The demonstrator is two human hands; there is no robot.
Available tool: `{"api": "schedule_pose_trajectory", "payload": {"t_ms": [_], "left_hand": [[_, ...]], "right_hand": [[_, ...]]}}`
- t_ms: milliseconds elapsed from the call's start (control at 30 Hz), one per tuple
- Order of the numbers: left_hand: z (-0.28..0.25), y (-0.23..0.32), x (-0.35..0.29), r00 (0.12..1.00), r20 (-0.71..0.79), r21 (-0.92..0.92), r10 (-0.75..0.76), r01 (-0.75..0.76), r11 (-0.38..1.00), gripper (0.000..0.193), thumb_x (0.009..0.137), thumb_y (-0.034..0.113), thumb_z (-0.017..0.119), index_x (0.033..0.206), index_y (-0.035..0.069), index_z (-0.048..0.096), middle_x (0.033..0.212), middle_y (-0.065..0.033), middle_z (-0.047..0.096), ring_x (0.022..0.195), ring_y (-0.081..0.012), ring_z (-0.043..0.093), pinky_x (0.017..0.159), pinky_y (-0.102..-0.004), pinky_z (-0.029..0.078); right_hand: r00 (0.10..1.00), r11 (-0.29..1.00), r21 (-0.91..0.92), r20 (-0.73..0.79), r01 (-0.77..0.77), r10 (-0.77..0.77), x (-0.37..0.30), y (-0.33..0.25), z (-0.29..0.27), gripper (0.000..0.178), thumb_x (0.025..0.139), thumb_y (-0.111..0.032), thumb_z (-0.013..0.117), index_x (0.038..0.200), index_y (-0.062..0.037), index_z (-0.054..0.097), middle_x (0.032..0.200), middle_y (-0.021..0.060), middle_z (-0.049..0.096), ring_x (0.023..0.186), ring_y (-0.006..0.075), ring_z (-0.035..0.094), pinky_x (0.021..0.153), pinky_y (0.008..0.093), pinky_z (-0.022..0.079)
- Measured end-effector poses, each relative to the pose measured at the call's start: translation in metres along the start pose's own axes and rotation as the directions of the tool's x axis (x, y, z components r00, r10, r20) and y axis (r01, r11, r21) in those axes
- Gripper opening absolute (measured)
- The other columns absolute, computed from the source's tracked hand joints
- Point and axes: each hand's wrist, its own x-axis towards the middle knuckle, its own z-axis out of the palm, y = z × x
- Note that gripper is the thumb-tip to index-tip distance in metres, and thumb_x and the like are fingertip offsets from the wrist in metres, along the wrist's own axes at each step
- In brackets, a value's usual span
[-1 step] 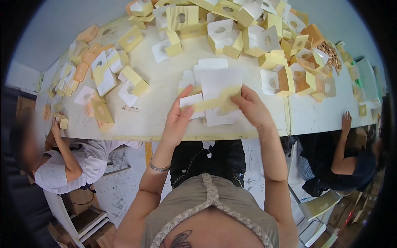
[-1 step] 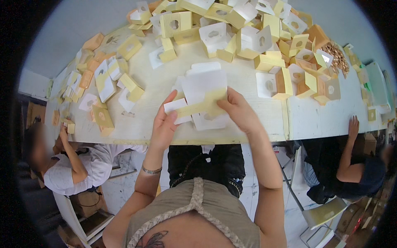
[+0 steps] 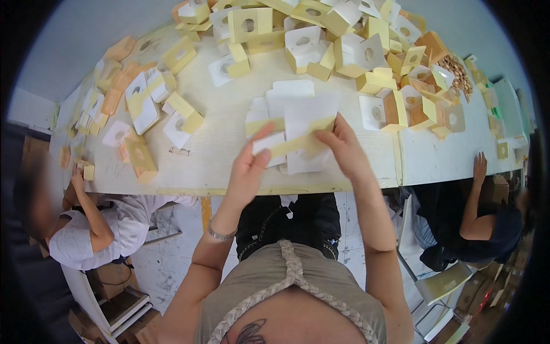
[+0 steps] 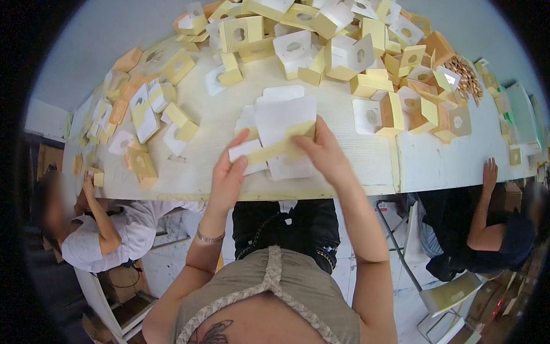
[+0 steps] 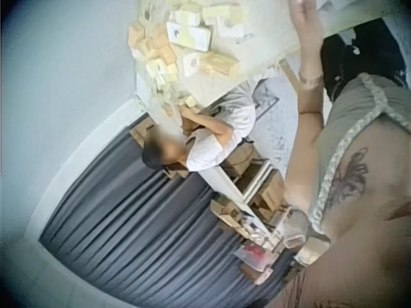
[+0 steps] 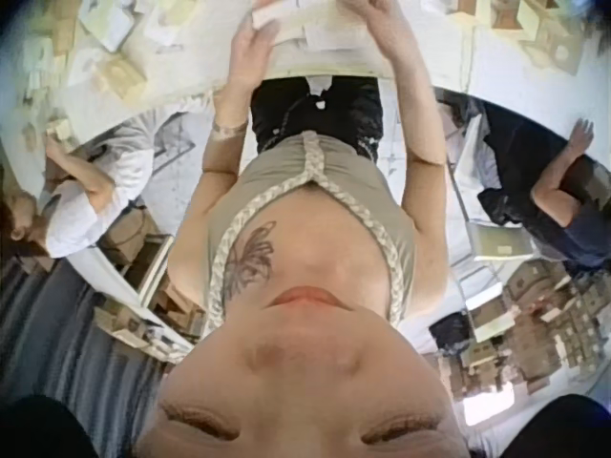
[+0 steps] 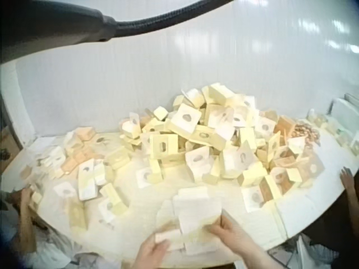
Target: The person folds and assembles small yellow paper boxes at a table. They pick up flat pieces, fold them into box shapes, and place the finished boxes on the table. Two other people are also assembling boxes at the same table.
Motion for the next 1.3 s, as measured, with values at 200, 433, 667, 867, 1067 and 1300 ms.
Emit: {"api": "schedule_pose_trajectory", "payload": {"t_ms": [200, 433, 667, 867, 1067, 1300], "left_hand": [[0.029, 0.023, -0.027, 0.971, 0.142, 0.266, 0.19, -0.223, 0.938, 0.068, 0.091, 0.018, 0.053, 0.145, 0.005, 0.014, 0.146, -0.0163, 0.023, 0.133, -0.0223, 0.025, 0.107, -0.0347, 0.024], [0.023, 0.012, -0.021, 0.933, -0.222, 0.295, 0.283, -0.212, 0.932, 0.071, 0.084, 0.025, 0.063, 0.138, 0.003, 0.023, 0.134, -0.0139, 0.033, 0.124, -0.0223, 0.034, 0.104, -0.0342, 0.028], [0.012, -0.007, -0.027, 0.955, -0.15, 0.341, 0.256, -0.193, 0.92, 0.035, 0.085, 0.017, 0.064, 0.111, 0.004, 0.045, 0.111, -0.0075, 0.045, 0.101, -0.0157, 0.046, 0.087, -0.0274, 0.04], [0.01, -0.005, -0.032, 0.983, -0.181, 0.303, 0.019, 0.037, 0.952, 0.021, 0.085, 0.013, 0.063, 0.097, 0.004, 0.049, 0.104, -0.0058, 0.047, 0.094, -0.0132, 0.047, 0.081, -0.0249, 0.041], [0.019, 0.007, -0.025, 0.966, -0.149, 0.183, 0.211, -0.183, 0.966, 0.029, 0.081, 0.005, 0.066, 0.103, 0.004, 0.047, 0.117, -0.0072, 0.049, 0.105, -0.0145, 0.05, 0.089, -0.0274, 0.041], [0.017, 0.015, -0.026, 0.975, -0.135, 0.018, 0.177, -0.176, 0.984, 0.042, 0.076, 0.003, 0.071, 0.107, 0.004, 0.043, 0.121, -0.0085, 0.045, 0.113, -0.0163, 0.045, 0.095, -0.0312, 0.039]], "right_hand": [[0.994, 0.99, 0.11, -0.067, 0.09, -0.083, -0.022, 0.015, 0.035, 0.071, 0.086, -0.018, 0.062, 0.141, 0.0018, 0.022, 0.122, 0.0127, 0.05, 0.112, 0.0201, 0.048, 0.098, 0.0303, 0.036], [0.946, 0.941, -0.115, 0.093, 0.319, -0.31, -0.056, 0.0, 0.041, 0.068, 0.093, -0.031, 0.049, 0.144, -0.0007, 0.015, 0.143, 0.0175, 0.031, 0.132, 0.0243, 0.031, 0.105, 0.029, 0.027], [0.98, 0.982, -0.107, 0.138, 0.158, -0.143, -0.054, 0.034, 0.038, 0.035, 0.077, -0.011, 0.072, 0.109, -0.0038, 0.062, 0.131, 0.0163, 0.044, 0.122, 0.0255, 0.043, 0.096, 0.0318, 0.037], [0.927, 0.925, -0.06, 0.008, 0.375, -0.375, -0.052, 0.025, 0.05, 0.025, 0.074, -0.007, 0.074, 0.096, -0.002, 0.064, 0.103, 0.0101, 0.052, 0.102, 0.0239, 0.05, 0.089, 0.0328, 0.04], [0.907, 0.871, 0.253, -0.13, 0.421, -0.401, -0.041, 0.012, 0.048, 0.033, 0.071, -0.005, 0.074, 0.086, -0.0072, 0.044, 0.088, 0.0054, 0.049, 0.087, 0.0175, 0.052, 0.091, 0.0333, 0.039], [0.915, 0.937, -0.158, 0.315, 0.313, -0.253, -0.036, -0.029, 0.041, 0.029, 0.082, -0.013, 0.067, 0.107, -0.0035, 0.059, 0.099, 0.0076, 0.06, 0.095, 0.0187, 0.057, 0.087, 0.031, 0.043]]}}
